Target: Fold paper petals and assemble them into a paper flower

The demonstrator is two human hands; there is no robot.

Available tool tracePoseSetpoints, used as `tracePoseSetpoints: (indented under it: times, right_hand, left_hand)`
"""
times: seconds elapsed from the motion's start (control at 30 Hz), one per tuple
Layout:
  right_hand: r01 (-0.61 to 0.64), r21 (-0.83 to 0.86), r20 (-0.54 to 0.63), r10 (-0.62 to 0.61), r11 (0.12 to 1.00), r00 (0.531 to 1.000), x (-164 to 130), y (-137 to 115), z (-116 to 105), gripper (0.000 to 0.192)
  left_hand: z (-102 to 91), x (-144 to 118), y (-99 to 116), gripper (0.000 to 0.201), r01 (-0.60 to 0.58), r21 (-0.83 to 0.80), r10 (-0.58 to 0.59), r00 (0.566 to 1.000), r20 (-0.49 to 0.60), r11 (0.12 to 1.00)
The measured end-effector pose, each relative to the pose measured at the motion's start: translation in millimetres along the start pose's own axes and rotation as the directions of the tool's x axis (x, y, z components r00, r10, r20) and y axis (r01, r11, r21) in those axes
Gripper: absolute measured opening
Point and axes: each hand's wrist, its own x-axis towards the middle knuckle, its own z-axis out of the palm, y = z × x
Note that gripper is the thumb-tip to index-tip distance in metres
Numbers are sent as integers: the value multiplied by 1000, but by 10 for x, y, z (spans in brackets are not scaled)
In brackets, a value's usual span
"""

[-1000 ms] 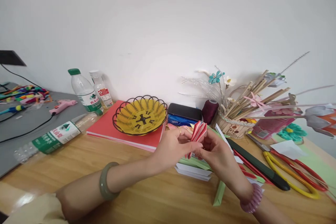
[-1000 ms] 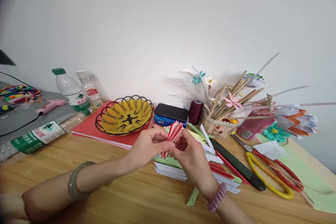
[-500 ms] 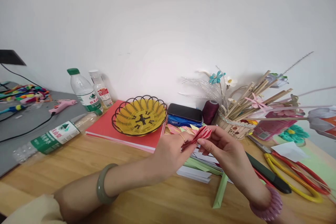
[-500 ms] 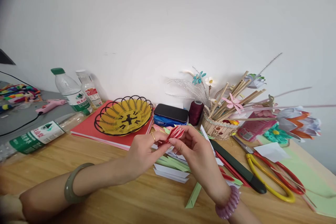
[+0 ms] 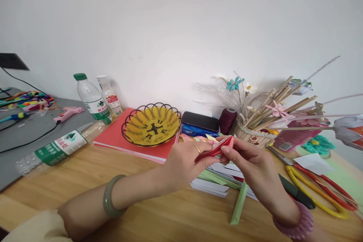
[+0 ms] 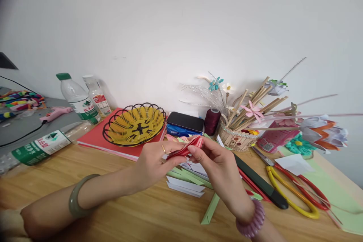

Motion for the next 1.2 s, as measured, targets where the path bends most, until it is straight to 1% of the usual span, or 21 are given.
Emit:
tracePoseSetpoints:
  times: [0.03,0.07,0.13,0.2,0.27,0.4,0.47,0.53,0.57,0.63,0.73,0.8,0.93,1.03,1.13,1.2]
  right_hand:
    - [7,14,1,-7,1000,1000,5,-8,-13,28]
    - [12,28,1,-12,1000,1000,8,-14,-22,27]
    - [15,50,4,-15,999,1000,12,-12,-26,25]
    - [8,71,11,-9,997,1000,14,5,-16,24]
    - [-6,95,15,4,995,1000,18,35,-1,24]
    - [-27,103,0,27,994,1000,23,89,5,25]
    - [-22,98,-21,24,995,999,23,98,-2,25]
    - [-16,103,-54,22,995,998,22,95,-9,24]
    - [-17,106,-71,24,994,997,21,92,-10,23]
    - [-22,109,-96,32,994,995,18,87,-9,23]
    - [-38,116,-103,50,993,993,13,90,-5,24]
    - [-56,146,-95,70,988,993,14,93,-8,27]
    - [-103,212,-64,119,972,991,25,74,-26,34]
    - [-131,221,-54,147,966,988,31,51,-25,30]
    - [-181,282,-38,199,942,979,33,43,-12,31]
    - [-215,337,-15,233,917,972,39,42,-6,31]
  left_hand:
    - [-10,14,21,20,69,-117,-70,998,-2,991]
    - [-14,25,39,19,140,-229,-144,990,1,963]
    - [-8,38,64,16,248,-413,-268,963,11,876]
    - [8,41,74,14,295,-527,-336,942,20,797]
    - [19,42,79,13,300,-581,-360,933,14,756]
    - [10,56,95,13,318,-629,-386,922,30,709]
    - [2,64,108,14,347,-649,-384,919,91,677]
    - [5,66,116,14,362,-672,-351,923,160,646]
    - [12,63,116,16,357,-677,-332,927,174,643]
    - [32,51,108,19,336,-661,-320,935,150,671]
    - [49,37,92,15,330,-616,-354,931,87,715]
    - [38,41,89,13,341,-616,-371,925,84,710]
    - [-23,75,101,10,340,-605,-366,927,86,720]
    - [-72,105,105,11,363,-582,-377,920,102,728]
    - [-112,138,111,13,351,-574,-386,920,66,740]
    - [-139,164,125,14,364,-607,-416,907,61,706]
